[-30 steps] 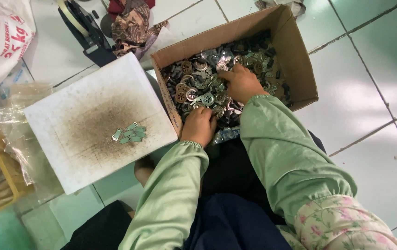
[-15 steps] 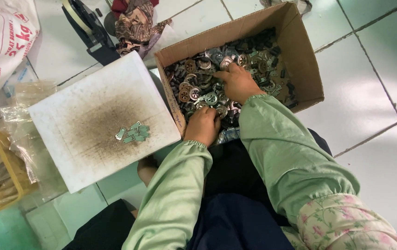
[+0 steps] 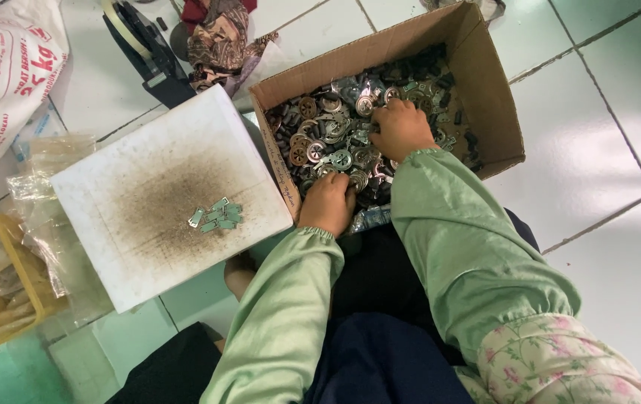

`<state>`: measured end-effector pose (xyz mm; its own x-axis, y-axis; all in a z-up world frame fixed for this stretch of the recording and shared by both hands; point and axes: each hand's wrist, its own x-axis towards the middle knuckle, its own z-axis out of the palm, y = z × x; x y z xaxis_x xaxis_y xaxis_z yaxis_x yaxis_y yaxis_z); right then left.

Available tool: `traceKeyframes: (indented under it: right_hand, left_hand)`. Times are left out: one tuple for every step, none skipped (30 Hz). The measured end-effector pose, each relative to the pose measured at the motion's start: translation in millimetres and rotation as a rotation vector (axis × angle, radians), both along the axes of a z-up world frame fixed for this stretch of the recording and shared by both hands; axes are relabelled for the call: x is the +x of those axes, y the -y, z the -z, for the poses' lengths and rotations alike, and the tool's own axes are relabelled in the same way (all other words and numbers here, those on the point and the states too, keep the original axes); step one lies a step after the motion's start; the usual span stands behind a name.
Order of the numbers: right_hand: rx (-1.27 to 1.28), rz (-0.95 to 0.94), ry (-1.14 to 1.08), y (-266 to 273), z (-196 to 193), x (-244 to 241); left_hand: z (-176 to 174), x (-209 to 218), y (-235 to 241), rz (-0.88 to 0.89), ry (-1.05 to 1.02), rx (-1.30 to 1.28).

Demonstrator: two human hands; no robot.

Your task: Sorting small metal parts from a box onto a board and then placing them into small plastic bags.

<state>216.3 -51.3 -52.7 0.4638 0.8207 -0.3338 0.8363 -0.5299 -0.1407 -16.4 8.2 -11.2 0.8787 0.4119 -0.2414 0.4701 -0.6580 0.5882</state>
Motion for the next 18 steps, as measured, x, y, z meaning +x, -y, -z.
traceKeyframes:
  right_hand:
    - [-0.004,0.007,0.001,2,-2,2]
    - [0.014,0.03,-0.032,4,-5,4]
    - [0.032,0.041,-0.061,3,-8,8]
    - [0.029,0.036,-0.057,8,-12,8]
    - [0.085,0.093,-0.101,10,-17,8]
    - [0.141,0.149,-0.145,11,-21,8]
    - [0.142,0.143,-0.144,9,-22,11]
    - [0.153,0.176,-0.039,7,-23,14]
    - [0.164,0.213,0.068,5,-23,18]
    - [0.165,0.211,0.07,6,-17,19]
    - [0.208,0.174,0.068,6,-11,19]
    - [0.251,0.136,0.066,6,-4,19]
    - [0.251,0.135,0.066,3,-13,9]
    - [0.223,0.068,0.024,0,-22,-2]
    - [0.194,0.0,-0.019,-3,-32,-12]
    - [0.193,-0.005,-0.02,-2,-35,-17]
    - [0.115,-0.031,-0.006,-4,-38,-19]
    - [0.037,-0.057,0.009,-6,-43,-22]
  left_hand:
    - [1,0,0,0.007,0.001,-0.004]
    - [1,-1,0,0.015,-0.004,-0.007]
    - [1,0,0,0.012,-0.005,-0.009]
    - [-2,1,2,0.008,-0.002,-0.012]
    - [-6,1,0,0.016,-0.039,-0.028]
    - [-9,2,-2,0.023,-0.077,-0.044]
    - [-17,2,-3,0.017,-0.075,-0.043]
    - [-24,2,-3,0.003,-0.09,-0.077]
    - [-31,4,-3,-0.007,-0.105,-0.112]
    - [-30,4,-3,-0.008,-0.103,-0.111]
    - [-30,4,-4,-0.007,-0.117,-0.134]
    - [-29,3,-4,-0.005,-0.132,-0.157]
    - [-27,4,-5,-0.007,-0.132,-0.157]
    - [-26,4,-5,-0.001,-0.133,-0.152]
    - [-24,4,-5,0.002,-0.134,-0.148]
    - [-24,3,-3,-0.002,-0.134,-0.15]
    - [-23,4,-4,0.016,-0.147,-0.156]
    - [-23,5,-5,0.035,-0.16,-0.162]
